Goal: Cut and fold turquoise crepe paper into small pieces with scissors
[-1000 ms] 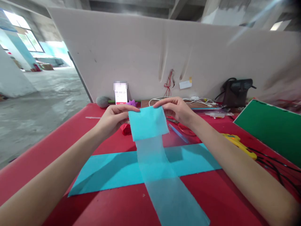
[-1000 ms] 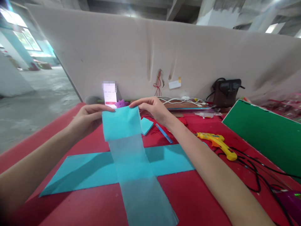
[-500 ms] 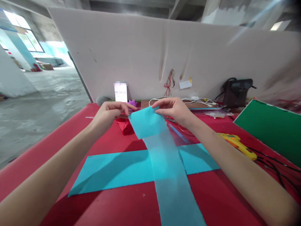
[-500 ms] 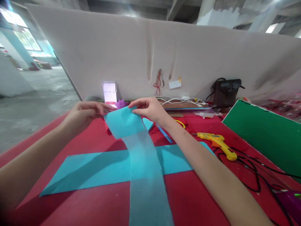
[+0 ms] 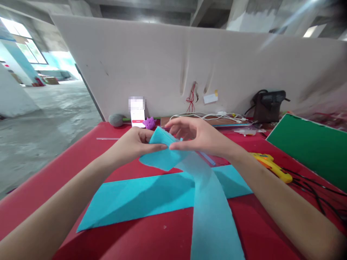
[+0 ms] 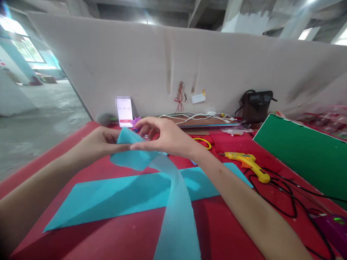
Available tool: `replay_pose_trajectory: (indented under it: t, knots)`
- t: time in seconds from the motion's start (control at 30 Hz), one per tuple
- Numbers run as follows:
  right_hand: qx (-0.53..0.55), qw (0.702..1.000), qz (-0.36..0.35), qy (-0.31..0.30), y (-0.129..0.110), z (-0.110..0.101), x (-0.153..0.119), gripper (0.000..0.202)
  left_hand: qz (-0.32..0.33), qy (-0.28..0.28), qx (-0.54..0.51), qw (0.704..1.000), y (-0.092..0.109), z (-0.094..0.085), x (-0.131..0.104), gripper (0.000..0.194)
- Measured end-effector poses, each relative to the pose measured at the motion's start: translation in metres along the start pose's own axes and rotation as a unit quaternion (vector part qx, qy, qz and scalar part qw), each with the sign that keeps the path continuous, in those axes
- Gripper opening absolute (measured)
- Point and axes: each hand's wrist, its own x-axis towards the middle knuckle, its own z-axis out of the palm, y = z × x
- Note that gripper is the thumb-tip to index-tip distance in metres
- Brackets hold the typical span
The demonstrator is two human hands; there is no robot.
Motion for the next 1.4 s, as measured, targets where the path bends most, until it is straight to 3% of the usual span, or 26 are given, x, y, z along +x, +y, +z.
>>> replay_pose_trajectory:
  t: [0.13, 0.23, 0.37, 0.6, 0.73, 0.9, 1.07, 1.2, 1.3, 1.4]
  knots:
    - [-0.096, 0.994, 0.039, 0.029, -0.011, -0.006, -0.022, 0.019, 0.057, 0.08, 0.0, 0.995, 0.007, -0.001, -0.006, 0.01]
    - [-0.134, 0.987, 0.06, 0.066, -0.019, -0.005, -0.033, 0.012, 0.095, 0.108, 0.024, 0.989, 0.007, 0.0, -0.008, 0.011]
    - [-0.191, 0.974, 0.028, 0.115, -0.024, -0.002, -0.041, 0.01, 0.127, 0.12, 0.05, 0.983, 0.006, 0.003, -0.01, 0.008]
    - [-0.256, 0.957, -0.022, 0.134, -0.03, 0.002, -0.049, 0.011, 0.184, 0.135, 0.079, 0.97, 0.011, 0.003, -0.014, 0.005]
    - [-0.287, 0.947, -0.044, 0.14, -0.032, 0.002, -0.052, 0.011, 0.235, 0.144, 0.096, 0.957, 0.012, 0.003, -0.014, 0.01]
    - [-0.301, 0.944, -0.017, 0.13, -0.034, 0.001, -0.052, 0.014, 0.308, 0.123, 0.07, 0.941, 0.009, 0.004, -0.013, 0.026]
    - [-0.286, 0.949, 0.016, 0.133, -0.036, -0.002, -0.052, 0.014, 0.298, 0.12, 0.008, 0.947, 0.006, 0.001, -0.012, 0.038]
    - [-0.197, 0.969, 0.09, 0.118, -0.036, -0.007, -0.051, 0.013, 0.261, 0.15, -0.023, 0.953, 0.006, -0.002, -0.013, 0.028]
    - [-0.097, 0.981, 0.146, 0.077, -0.032, -0.011, -0.048, 0.014, 0.199, 0.192, -0.014, 0.961, 0.009, 0.0, -0.013, 0.009]
    - [0.002, 0.98, 0.194, 0.033, -0.023, -0.013, -0.043, 0.013, 0.109, 0.231, 0.011, 0.967, 0.012, 0.003, -0.011, 0.012]
